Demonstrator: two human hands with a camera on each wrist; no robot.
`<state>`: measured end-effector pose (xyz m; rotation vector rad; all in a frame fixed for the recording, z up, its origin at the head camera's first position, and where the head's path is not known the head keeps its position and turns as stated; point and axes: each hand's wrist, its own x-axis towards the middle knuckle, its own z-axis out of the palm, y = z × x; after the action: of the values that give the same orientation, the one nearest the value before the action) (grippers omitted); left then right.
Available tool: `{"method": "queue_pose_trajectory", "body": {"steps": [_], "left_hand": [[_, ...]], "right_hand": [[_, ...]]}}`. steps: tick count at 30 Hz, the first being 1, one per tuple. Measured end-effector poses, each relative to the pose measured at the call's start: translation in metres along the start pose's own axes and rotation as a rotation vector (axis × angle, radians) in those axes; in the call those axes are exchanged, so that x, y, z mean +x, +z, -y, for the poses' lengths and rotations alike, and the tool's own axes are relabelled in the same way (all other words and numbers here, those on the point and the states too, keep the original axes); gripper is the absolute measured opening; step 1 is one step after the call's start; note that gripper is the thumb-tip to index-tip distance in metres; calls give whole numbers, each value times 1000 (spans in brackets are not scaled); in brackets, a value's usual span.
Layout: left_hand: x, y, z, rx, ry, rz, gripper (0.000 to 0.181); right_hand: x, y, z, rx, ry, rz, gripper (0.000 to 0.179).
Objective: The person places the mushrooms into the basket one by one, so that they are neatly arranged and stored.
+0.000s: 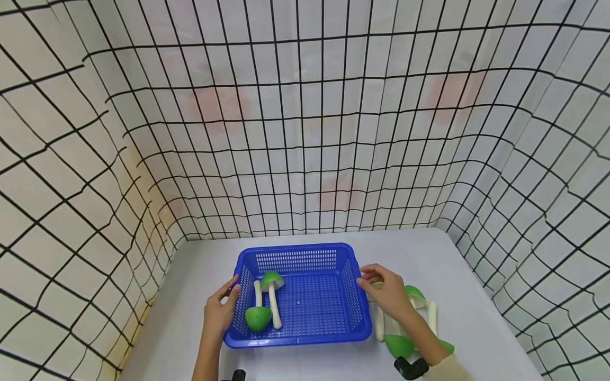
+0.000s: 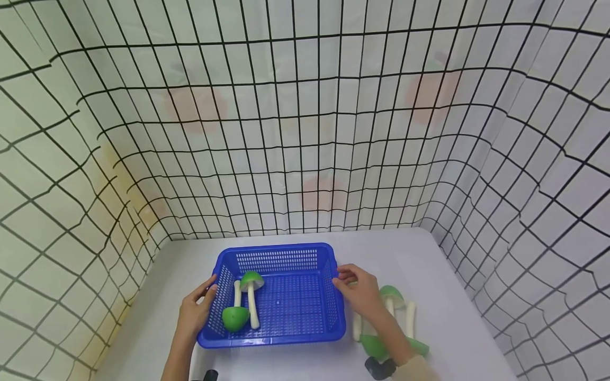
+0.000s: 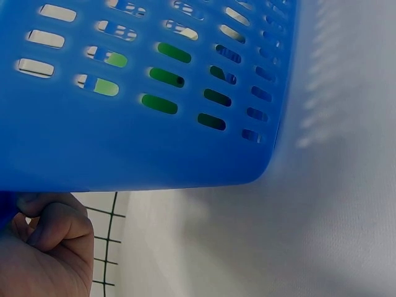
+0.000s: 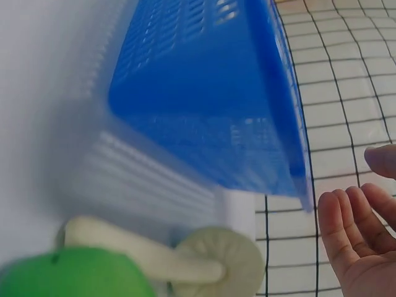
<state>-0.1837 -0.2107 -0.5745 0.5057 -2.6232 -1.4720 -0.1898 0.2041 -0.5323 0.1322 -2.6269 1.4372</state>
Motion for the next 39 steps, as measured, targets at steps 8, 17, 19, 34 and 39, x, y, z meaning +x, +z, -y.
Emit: {"method": "queue_pose_trajectory", "body": {"steps": [8,17,19,34,39], "left_hand": [[1,-1,1,3,0,-4,50],[0,1,3,9,-3,2,50],[0,1,3,7,-6,4,50],[2,2,3,5,-39,12,52],[3,0,3,1,-23,6,51]], "right_hand": [[-7,-19,-20,-59,4,-20,27],[-18,-35,-36,-103,-5,-49,27],[-21,-38,-42,-125,-9,-64,25],[-40,-69,-72,-263,54,-109,32],[-45,-74,-82,-292,73,-127,32]]}}
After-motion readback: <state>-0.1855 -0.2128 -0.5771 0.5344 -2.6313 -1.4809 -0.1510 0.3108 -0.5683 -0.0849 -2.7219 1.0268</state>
